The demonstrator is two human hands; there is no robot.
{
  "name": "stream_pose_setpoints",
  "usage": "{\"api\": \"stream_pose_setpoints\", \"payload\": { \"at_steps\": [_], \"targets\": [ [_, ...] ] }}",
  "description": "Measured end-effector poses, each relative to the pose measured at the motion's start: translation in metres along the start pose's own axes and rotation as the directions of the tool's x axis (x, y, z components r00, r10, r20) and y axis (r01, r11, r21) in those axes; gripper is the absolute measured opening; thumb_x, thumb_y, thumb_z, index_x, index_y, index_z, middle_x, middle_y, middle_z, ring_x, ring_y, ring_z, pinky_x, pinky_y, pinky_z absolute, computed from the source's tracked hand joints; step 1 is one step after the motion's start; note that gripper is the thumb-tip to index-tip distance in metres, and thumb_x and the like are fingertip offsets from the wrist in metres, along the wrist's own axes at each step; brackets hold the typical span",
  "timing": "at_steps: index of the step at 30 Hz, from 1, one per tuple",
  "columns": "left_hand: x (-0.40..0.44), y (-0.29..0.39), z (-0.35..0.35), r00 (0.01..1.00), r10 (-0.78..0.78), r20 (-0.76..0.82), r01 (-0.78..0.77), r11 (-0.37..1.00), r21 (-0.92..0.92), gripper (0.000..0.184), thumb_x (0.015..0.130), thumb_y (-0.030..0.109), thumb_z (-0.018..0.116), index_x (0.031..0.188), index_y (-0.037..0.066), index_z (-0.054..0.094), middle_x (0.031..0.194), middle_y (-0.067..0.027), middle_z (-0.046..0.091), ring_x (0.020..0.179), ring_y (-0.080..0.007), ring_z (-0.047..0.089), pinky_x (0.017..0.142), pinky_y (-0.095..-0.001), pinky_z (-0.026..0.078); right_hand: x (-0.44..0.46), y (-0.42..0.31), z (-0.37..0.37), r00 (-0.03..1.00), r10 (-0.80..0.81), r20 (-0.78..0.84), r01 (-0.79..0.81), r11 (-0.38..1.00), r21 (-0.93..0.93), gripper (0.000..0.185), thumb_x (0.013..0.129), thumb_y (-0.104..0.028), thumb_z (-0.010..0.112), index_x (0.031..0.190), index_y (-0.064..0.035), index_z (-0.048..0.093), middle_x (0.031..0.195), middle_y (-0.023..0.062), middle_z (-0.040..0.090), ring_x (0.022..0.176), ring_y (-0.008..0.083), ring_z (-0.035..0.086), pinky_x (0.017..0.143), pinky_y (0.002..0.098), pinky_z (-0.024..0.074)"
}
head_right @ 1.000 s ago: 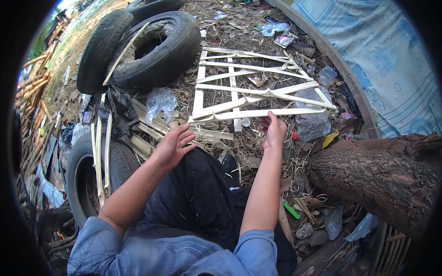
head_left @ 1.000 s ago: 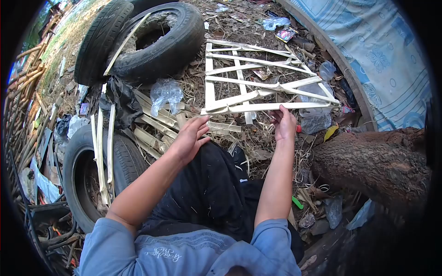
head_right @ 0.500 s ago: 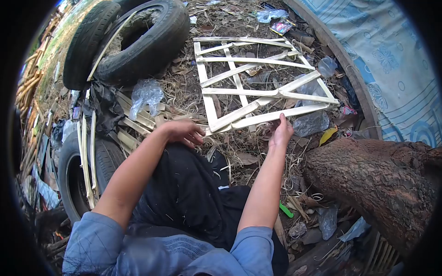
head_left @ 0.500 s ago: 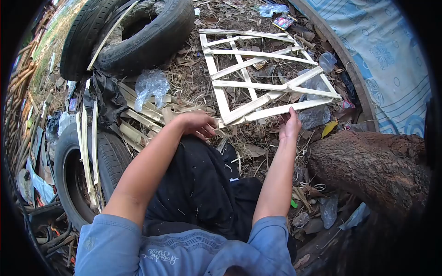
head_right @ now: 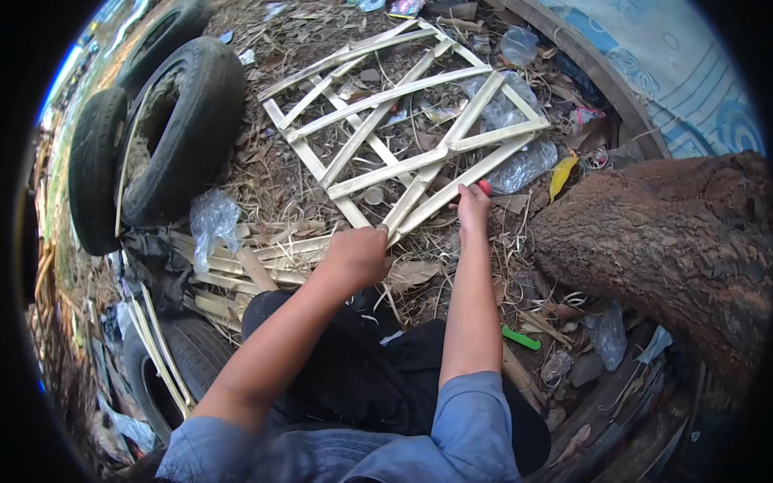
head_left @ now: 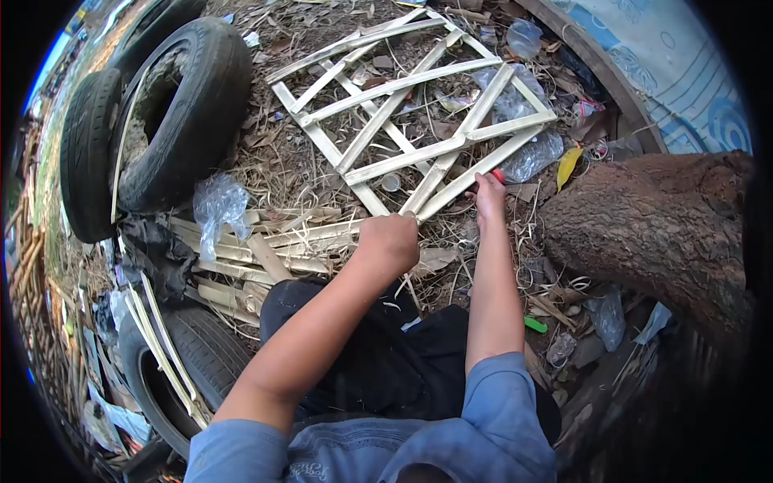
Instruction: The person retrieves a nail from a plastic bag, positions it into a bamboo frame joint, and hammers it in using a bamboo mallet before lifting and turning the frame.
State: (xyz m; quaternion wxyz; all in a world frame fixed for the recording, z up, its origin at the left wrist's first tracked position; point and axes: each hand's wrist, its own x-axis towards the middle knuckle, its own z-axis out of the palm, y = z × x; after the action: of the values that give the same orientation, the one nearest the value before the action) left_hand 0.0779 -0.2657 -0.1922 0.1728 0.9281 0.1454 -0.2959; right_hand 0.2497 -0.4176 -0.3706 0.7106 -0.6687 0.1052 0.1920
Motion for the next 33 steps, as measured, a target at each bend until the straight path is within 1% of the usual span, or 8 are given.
{"api": "stream_pose_setpoints", "payload": {
  "at_steps": [3,5,7,12,15,21,24,33],
  "targets": [
    [0.033,-0.006,0.043,0.976,0.050,-0.213,-0.047,0.999,0.022,0.047,0.078,0.025,0.068,0.117,0.003,0.057,0.129,-0.0192,0.058,0.113,-0.0328,0.059,0.091,-0.0469,0.050,-0.034,-0.022,0.008,0.997,-0.071,-0.035,0.065,0.987,-0.147,0.035,0.088,-0.006,0.055,0.120,0.0076,0.058,0.087,0.0085,0.066,0.074,0.0121,0.063,0.059,0.0248,0.0550],
    [0.042,0.008,0.039,0.999,0.050,-0.002,-0.050,0.992,0.115,0.053,0.078,0.024,0.066,0.124,0.003,0.052,0.141,-0.0185,0.046,0.124,-0.0318,0.048,0.100,-0.0533,0.040,-0.052,-0.019,0.005,0.986,-0.138,-0.096,0.117,0.973,-0.198,0.034,0.086,-0.002,0.057,0.119,0.0088,0.057,0.086,0.0101,0.066,0.069,0.0125,0.063,0.059,0.0249,0.0554],
    [0.051,0.014,0.057,0.885,0.294,-0.360,-0.213,0.945,0.247,0.056,0.080,0.023,0.064,0.130,0.002,0.050,0.144,-0.0181,0.044,0.133,-0.0313,0.042,0.107,-0.0552,0.032,-0.060,-0.006,0.002,0.991,-0.114,-0.073,0.092,0.964,-0.248,0.034,0.083,-0.008,0.065,0.113,0.0063,0.058,0.080,0.0117,0.068,0.059,0.0157,0.064,0.051,0.0285,0.0521],
    [0.060,0.015,0.076,0.984,0.179,-0.011,-0.165,0.928,0.333,0.068,0.088,0.021,0.043,0.152,0.004,0.028,0.161,-0.0112,0.021,0.151,-0.0266,0.011,0.117,-0.0619,0.006,-0.066,-0.005,0.018,0.991,0.126,-0.042,-0.131,0.879,-0.458,0.034,0.083,-0.017,0.069,0.109,0.0042,0.060,0.079,0.0128,0.069,0.062,0.0200,0.068,0.054,0.0304,0.0529],
    [0.062,0.016,0.068,0.987,0.158,0.041,-0.162,0.930,0.330,0.069,0.088,0.021,0.043,0.152,0.005,0.026,0.162,-0.0099,0.019,0.151,-0.0267,0.010,0.117,-0.0613,0.003,-0.059,0.018,0.018,0.999,-0.013,-0.047,-0.015,0.839,-0.544,0.032,0.084,-0.020,0.070,0.106,0.0021,0.062,0.079,0.0131,0.071,0.060,0.0199,0.069,0.054,0.0313,0.0527],
    [0.064,0.019,0.062,0.986,0.102,0.136,-0.141,0.936,0.323,0.068,0.090,0.020,0.038,0.154,0.006,0.021,0.163,-0.0072,0.013,0.151,-0.0259,0.005,0.117,-0.0607,0.000,-0.063,0.012,0.019,0.992,0.080,-0.098,-0.112,0.917,-0.382,0.028,0.078,-0.016,0.076,0.099,-0.0017,0.064,0.079,0.0110,0.072,0.074,0.0245,0.070,0.069,0.0370,0.0527],
    [0.066,0.018,0.067,0.985,0.108,0.135,-0.146,0.939,0.311,0.068,0.090,0.021,0.038,0.155,0.006,0.019,0.163,-0.0068,0.013,0.151,-0.0263,0.005,0.117,-0.0608,-0.001,-0.060,0.022,0.020,0.985,-0.065,-0.160,-0.020,0.877,-0.480,0.026,0.078,-0.017,0.077,0.095,-0.0036,0.062,0.077,0.0104,0.072,0.071,0.0248,0.070,0.067,0.0371,0.0527],
    [0.066,0.018,0.073,0.989,0.129,0.072,-0.145,0.940,0.308,0.065,0.092,0.019,0.037,0.153,0.004,0.023,0.163,-0.0080,0.017,0.151,-0.0267,0.008,0.115,-0.0632,-0.004,-0.065,0.019,0.021,0.991,-0.078,-0.113,-0.001,0.820,-0.573,0.036,0.079,-0.022,0.074,0.109,-0.0024,0.066,0.082,0.0116,0.073,0.078,0.0261,0.071,0.071,0.0375,0.0530]
  ]
}}
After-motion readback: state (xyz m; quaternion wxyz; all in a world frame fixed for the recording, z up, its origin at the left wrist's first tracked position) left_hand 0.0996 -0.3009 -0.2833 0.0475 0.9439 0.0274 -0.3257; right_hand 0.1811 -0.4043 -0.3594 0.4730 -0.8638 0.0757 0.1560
